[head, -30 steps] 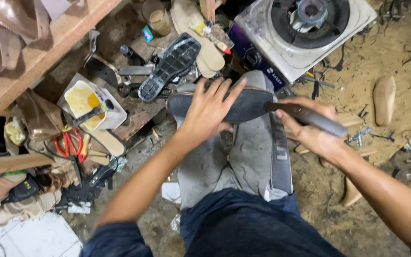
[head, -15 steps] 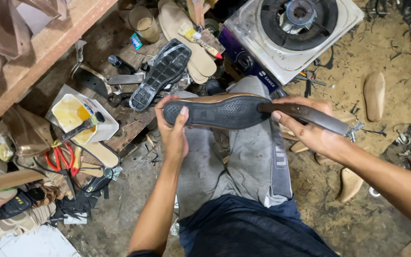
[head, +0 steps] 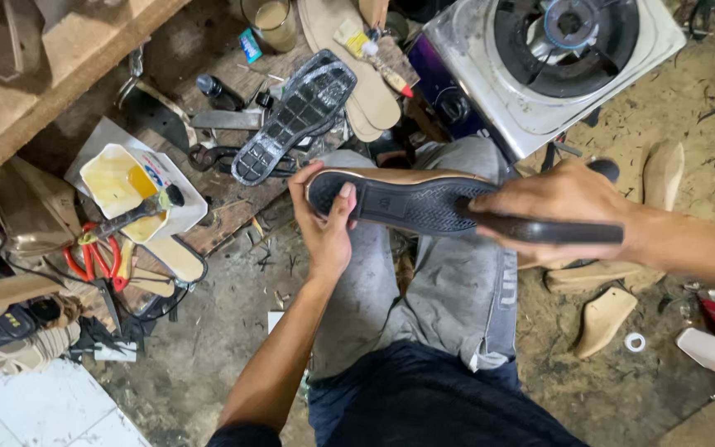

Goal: The person uses a curved metal tool to press and smooth the sole edge of a high-heeled shoe. They repeatedly rub the tool along the perimeter, flip the shoe to inspect the sole, and continue pressing the edges to secure the sole attachment.

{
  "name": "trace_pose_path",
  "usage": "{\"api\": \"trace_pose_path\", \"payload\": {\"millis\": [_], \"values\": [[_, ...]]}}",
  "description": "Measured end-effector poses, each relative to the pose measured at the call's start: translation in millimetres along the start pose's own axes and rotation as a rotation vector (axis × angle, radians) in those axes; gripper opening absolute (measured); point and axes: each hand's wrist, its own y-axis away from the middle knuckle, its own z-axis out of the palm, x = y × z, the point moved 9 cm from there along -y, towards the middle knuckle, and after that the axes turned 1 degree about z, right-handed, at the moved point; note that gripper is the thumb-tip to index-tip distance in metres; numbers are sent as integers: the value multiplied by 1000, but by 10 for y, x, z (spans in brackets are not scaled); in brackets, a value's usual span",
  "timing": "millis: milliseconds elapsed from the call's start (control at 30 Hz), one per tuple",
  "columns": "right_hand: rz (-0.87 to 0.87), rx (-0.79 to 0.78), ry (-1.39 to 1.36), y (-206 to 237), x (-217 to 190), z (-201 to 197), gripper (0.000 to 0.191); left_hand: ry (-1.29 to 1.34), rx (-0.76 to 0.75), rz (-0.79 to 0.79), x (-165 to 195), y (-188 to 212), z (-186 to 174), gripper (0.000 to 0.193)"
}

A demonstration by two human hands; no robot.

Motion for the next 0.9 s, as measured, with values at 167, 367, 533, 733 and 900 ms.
{"api": "trace_pose_path", "payload": {"millis": [167, 367, 533, 733, 900], "values": [[-34, 125, 119, 6, -7, -3, 22, -14, 26, 21, 4, 11, 3, 49], [13, 114, -43, -100, 28, -15, 22, 117, 26, 30, -35, 9, 15, 51], [-151, -7, 238, -306, -214, 96, 29, 175, 28, 43, -35, 15, 10, 51], [-43, -14, 151, -529, -186, 184, 21, 124, 48, 58, 22, 32, -12, 50], [5, 27, 159, -646, -261, 172, 25, 68, 40, 111, 83, 35, -12, 50]]}}
